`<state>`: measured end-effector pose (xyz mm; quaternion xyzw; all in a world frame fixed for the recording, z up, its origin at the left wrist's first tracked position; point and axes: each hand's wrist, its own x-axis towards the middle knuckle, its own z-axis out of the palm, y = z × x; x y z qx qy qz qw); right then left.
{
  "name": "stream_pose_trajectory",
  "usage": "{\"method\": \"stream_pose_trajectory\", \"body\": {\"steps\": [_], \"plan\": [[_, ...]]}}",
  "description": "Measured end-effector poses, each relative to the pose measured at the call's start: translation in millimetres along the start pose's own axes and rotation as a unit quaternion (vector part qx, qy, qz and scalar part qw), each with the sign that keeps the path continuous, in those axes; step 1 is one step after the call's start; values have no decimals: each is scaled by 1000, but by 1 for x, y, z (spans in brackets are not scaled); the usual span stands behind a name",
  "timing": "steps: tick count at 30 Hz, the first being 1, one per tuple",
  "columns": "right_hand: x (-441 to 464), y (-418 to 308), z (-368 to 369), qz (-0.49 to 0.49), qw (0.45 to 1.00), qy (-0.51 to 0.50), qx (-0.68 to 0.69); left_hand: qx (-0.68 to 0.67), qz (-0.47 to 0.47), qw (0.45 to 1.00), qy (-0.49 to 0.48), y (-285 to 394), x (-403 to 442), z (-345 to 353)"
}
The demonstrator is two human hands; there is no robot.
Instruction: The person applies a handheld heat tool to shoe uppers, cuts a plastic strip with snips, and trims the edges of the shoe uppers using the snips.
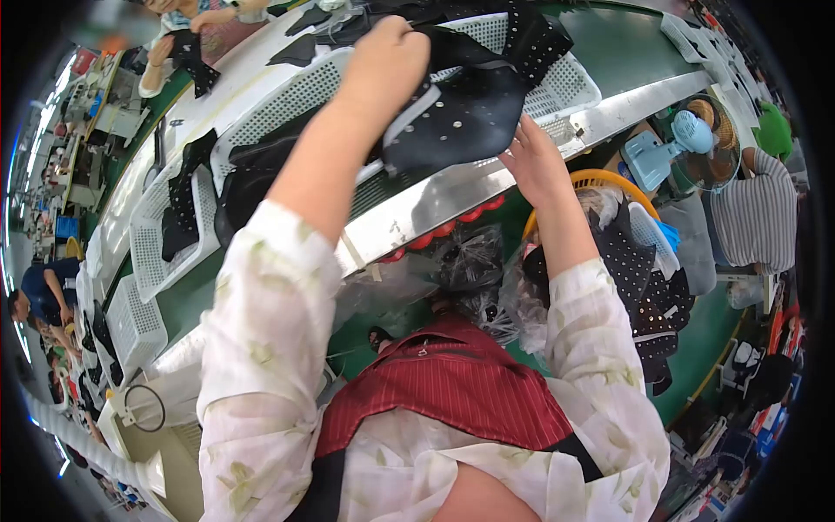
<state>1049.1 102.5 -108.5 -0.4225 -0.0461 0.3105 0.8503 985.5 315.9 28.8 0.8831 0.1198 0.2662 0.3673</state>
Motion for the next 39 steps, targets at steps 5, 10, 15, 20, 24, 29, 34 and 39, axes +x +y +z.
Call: {"method": "stream_pose_trajectory", "body": {"steps": [5,10,15,20,24,29,34,39], "plan": [[-53,7,-24,34,981,159,-102,61,-148,977,-143,-18,-8,95],[-114,40,-30,108,956,103,-251,22,-8,978,-207,-43,-48,125],[-152,87,-17,135,942,-49,-302,-106,8,989,-102,-43,-102,70],[-184,140,4,110,872,-213,-427,-190,-205,957,-76,-78,-238,27],[-201,170,12,73,828,-307,-463,-151,-264,951,-49,-95,-353,8],[-233,182,24,63,787,-367,-492,-275,-437,856,38,-77,-439,-3],[-261,203,51,-292,791,-317,-434,-466,-496,733,14,-63,-463,0],[-278,216,77,-476,663,-395,-422,-618,-380,683,-82,-43,-464,20]]}}
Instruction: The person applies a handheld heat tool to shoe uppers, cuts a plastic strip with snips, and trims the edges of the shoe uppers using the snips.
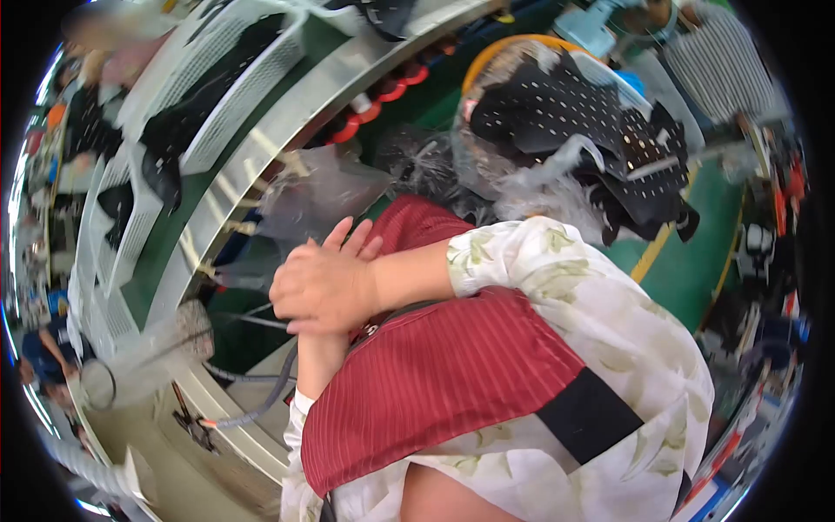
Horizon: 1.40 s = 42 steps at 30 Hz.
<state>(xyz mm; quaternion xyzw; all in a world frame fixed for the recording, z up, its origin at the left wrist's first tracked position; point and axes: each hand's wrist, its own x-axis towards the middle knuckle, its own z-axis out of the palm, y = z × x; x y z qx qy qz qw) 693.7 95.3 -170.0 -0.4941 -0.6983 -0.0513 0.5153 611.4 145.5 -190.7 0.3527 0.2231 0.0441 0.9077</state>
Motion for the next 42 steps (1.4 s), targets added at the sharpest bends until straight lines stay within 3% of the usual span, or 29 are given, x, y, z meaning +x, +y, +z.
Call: {"method": "stream_pose_trajectory", "body": {"steps": [2,4,10,12,14,16,18,19,22,23,24,25,26,27,29,32,36,38,42], "plan": [[0,14,3,-6,998,-48,41,-13,38,999,29,-11,-2,-1],[-6,12,2,-24,997,-34,63,-21,83,996,40,-23,-2,-4],[-22,29,-26,-7,995,-91,36,-42,128,991,2,-30,10,4],[-21,30,-39,73,992,-103,-21,-183,-40,982,23,-7,-6,32],[-12,29,-61,106,991,-67,-55,-189,-38,981,-23,5,-19,38],[13,23,-96,119,990,-33,-64,-33,13,999,-25,21,-38,46],[46,-4,-145,114,992,8,-50,76,124,989,24,44,-62,54],[63,-26,-172,138,990,21,-36,164,196,965,56,58,-76,60],[86,-81,-208,62,984,153,68,323,441,830,110,100,-123,81],[93,-97,-220,6,985,142,97,377,505,764,141,113,-142,90],[95,-97,-212,9,985,127,118,400,572,696,166,120,-155,97],[93,-100,-206,10,985,110,134,471,605,611,197,130,-171,112],[99,-100,-195,10,984,97,148,524,638,541,158,145,-188,107],[92,-102,-197,8,983,87,160,569,628,515,128,157,-207,119],[93,-95,-195,2,981,72,179,570,626,510,152,152,-233,107],[101,-87,-186,-26,977,45,205,558,643,491,187,139,-198,127],[94,-79,-196,-88,977,24,195,527,694,450,195,168,-270,59],[109,-80,-185,-112,976,16,184,508,718,435,191,178,-252,58],[57,-61,-232,-162,973,2,163,474,763,400,182,214,-198,63]]}}
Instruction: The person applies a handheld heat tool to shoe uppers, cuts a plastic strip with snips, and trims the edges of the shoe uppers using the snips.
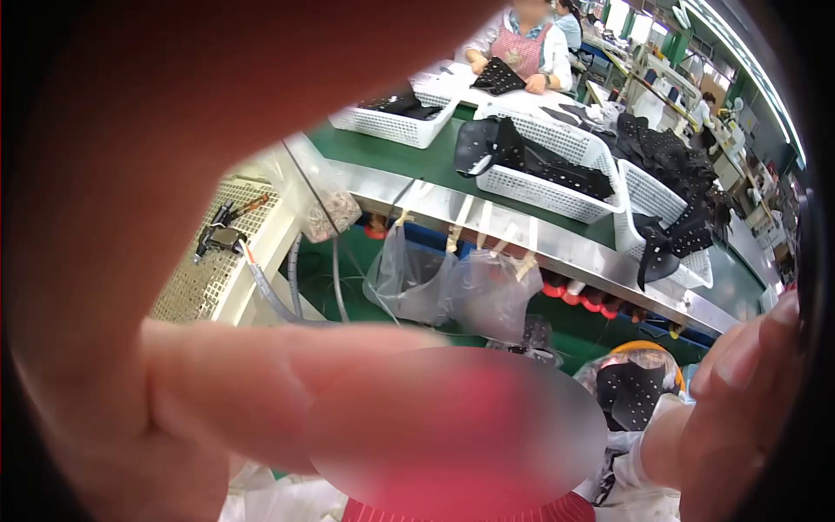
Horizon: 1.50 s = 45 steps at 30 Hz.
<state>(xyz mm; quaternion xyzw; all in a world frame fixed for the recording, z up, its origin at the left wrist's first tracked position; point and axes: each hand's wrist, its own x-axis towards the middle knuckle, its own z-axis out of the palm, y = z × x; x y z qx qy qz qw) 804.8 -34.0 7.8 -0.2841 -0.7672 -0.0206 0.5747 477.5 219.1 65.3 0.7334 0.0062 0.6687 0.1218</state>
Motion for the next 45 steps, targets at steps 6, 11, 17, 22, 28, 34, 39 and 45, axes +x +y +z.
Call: {"method": "stream_pose_trajectory", "body": {"steps": [6,11,17,22,28,34,39,45], "plan": [[69,-2,116,85,995,-15,58,3,-92,996,-6,50,-44,-56],[101,6,175,135,982,-69,112,23,-165,985,35,73,-67,-54],[113,57,210,148,939,-299,89,59,-159,979,111,51,-66,-95],[97,126,286,176,904,-375,105,406,-433,805,10,-63,-188,-203],[135,175,389,108,913,-380,100,482,-542,687,-34,-83,-234,-236],[140,236,520,100,930,-352,35,507,-545,667,-44,-75,-217,-225],[130,273,595,120,910,-371,-141,509,-538,670,-50,-76,-218,-227],[132,264,607,83,877,-418,-222,488,-555,671,-62,-76,-217,-226]]}}
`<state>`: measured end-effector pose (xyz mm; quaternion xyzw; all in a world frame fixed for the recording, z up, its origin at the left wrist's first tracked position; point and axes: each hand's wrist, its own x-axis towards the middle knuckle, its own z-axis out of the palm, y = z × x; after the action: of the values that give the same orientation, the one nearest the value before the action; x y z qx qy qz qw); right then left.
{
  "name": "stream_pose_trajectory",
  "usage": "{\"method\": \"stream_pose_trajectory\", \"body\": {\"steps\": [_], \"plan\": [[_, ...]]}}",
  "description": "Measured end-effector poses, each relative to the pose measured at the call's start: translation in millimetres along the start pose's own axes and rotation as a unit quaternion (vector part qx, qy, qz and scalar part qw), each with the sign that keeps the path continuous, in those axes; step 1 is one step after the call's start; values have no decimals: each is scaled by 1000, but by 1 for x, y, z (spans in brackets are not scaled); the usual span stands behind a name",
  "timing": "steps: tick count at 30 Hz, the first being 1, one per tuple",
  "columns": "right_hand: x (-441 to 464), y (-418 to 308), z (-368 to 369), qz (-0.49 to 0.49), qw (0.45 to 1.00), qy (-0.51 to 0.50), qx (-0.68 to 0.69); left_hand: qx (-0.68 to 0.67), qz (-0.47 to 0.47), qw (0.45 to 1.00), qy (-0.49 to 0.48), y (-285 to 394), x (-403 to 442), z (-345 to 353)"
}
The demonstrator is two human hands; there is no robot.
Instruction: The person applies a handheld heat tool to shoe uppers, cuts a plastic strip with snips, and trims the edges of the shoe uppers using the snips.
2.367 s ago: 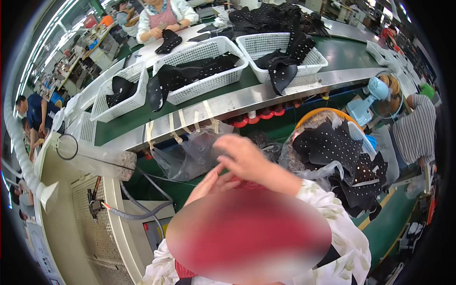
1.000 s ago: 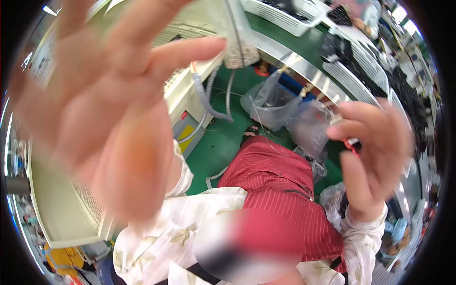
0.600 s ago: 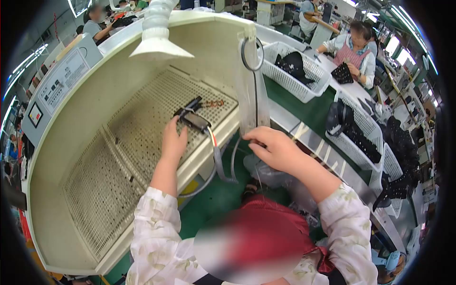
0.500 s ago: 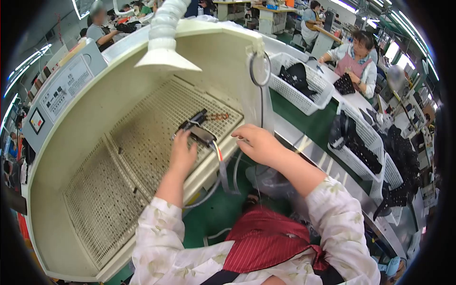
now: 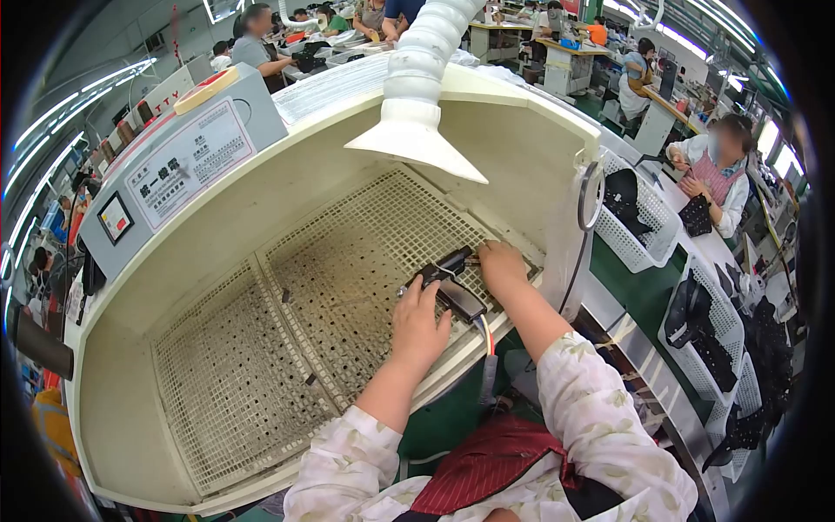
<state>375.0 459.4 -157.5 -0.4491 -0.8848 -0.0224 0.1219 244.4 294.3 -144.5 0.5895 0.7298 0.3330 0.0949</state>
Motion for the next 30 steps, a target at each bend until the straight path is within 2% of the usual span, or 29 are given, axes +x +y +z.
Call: {"method": "stream_pose_trajectory", "body": {"steps": [2,4,7,10,12,17,21,23,25,27,29,30], "plan": [[-3,-2,-5,-10,1000,-4,-6,1,8,1000,-6,0,0,1],[-6,-5,-5,-48,998,42,26,1,18,1000,-6,2,2,-1],[-3,1,1,-35,992,58,108,-25,40,998,-29,6,0,-1],[-2,8,2,-28,990,51,127,-27,57,998,-6,5,0,1],[-5,6,-5,-33,988,-17,149,-26,56,998,-16,6,0,1],[-9,-1,-11,38,979,-78,187,-19,34,999,-18,7,0,-2],[-26,-5,-20,11,991,-32,132,-21,49,999,-3,2,2,0],[-49,-4,-34,-39,992,49,106,-20,51,998,-9,1,1,1],[-81,-2,-63,-22,992,44,118,-17,44,999,-9,1,2,1],[-116,7,-87,-49,972,138,182,-13,54,998,-11,-1,2,3],[-149,21,-111,-29,950,194,243,-11,51,999,-7,0,2,5],[-160,27,-115,49,905,206,368,-6,59,998,-2,-1,1,6]]}}
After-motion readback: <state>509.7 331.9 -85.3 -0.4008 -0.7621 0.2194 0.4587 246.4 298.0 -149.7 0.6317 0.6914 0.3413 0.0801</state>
